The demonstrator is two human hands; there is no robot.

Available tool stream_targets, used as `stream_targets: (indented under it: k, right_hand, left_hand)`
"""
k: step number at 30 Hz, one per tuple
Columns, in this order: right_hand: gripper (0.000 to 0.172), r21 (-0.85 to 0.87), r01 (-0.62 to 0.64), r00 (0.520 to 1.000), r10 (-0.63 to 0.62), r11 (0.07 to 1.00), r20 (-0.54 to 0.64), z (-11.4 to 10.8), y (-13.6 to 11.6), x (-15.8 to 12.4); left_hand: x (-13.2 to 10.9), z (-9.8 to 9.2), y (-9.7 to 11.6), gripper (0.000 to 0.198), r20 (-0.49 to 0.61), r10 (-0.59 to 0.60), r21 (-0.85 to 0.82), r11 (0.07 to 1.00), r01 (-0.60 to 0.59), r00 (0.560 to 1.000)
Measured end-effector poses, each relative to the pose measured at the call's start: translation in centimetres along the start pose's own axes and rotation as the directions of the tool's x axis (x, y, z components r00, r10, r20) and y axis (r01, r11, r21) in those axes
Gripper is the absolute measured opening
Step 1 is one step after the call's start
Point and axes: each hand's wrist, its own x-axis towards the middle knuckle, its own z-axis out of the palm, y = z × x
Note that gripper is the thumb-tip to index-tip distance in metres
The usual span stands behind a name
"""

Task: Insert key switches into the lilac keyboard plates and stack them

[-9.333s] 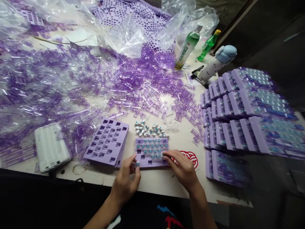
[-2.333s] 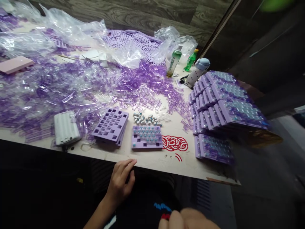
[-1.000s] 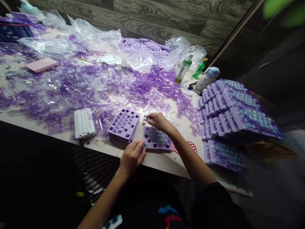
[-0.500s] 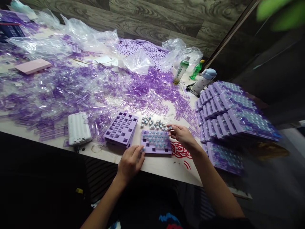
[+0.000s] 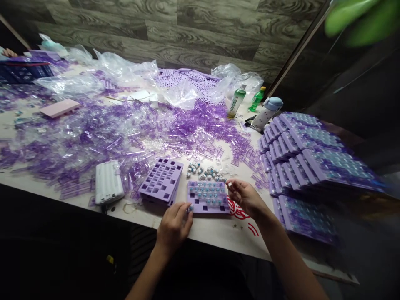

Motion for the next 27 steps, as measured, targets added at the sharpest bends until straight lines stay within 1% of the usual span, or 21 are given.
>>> stream_targets:
  k: [5,10,15,19,21,23,25,27]
  right_hand:
    - [0.038,-0.053,-0.012,1.000,0.013,0.999,0.020,0.2,0.8,0.5]
    - [0.037,-0.152,0.003,0.999,0.003,0.988,0.039,0.8,0.8,-0.4]
    - [0.028,-0.245,0.088,0.996,-0.081,0.966,0.040,1.5,0.2,-1.5]
    - [0.026,-0.324,0.147,0.989,-0.144,0.935,0.031,2.4,0.2,-1.3]
    - [0.026,-0.425,0.188,0.980,-0.195,0.886,0.028,3.0,0.4,-0.9]
    - [0.023,-0.547,0.241,0.965,-0.257,0.802,0.049,3.8,0.7,-0.5]
    - [0.017,-0.634,0.302,0.946,-0.307,0.712,0.105,4.6,1.1,-0.1]
    - [0.012,-0.666,0.392,0.914,-0.354,0.634,0.201,5.4,1.6,0.2]
  left_hand:
    - [-0.1,0.0,0.0,0.028,0.009,-0.010,-0.008,1.000,0.010,1.000]
    - [-0.2,0.1,0.0,0.028,0.006,-0.007,-0.016,1.000,0.007,1.000]
    - [-0.1,0.1,0.0,0.028,0.006,-0.002,-0.019,1.000,0.002,1.000]
    - [-0.2,0.1,0.0,0.028,0.001,0.000,-0.020,1.000,0.000,1.000]
    - [-0.3,0.1,0.0,0.028,-0.002,-0.001,-0.024,1.000,0.001,1.000]
    - [-0.4,0.1,0.0,0.029,-0.004,-0.005,-0.032,0.999,0.005,1.000]
    - [-0.5,0.1,0.0,0.029,-0.006,-0.011,-0.042,0.999,0.010,1.000]
    - [-0.5,0.1,0.1,0.027,0.000,-0.011,-0.053,0.999,0.011,1.000]
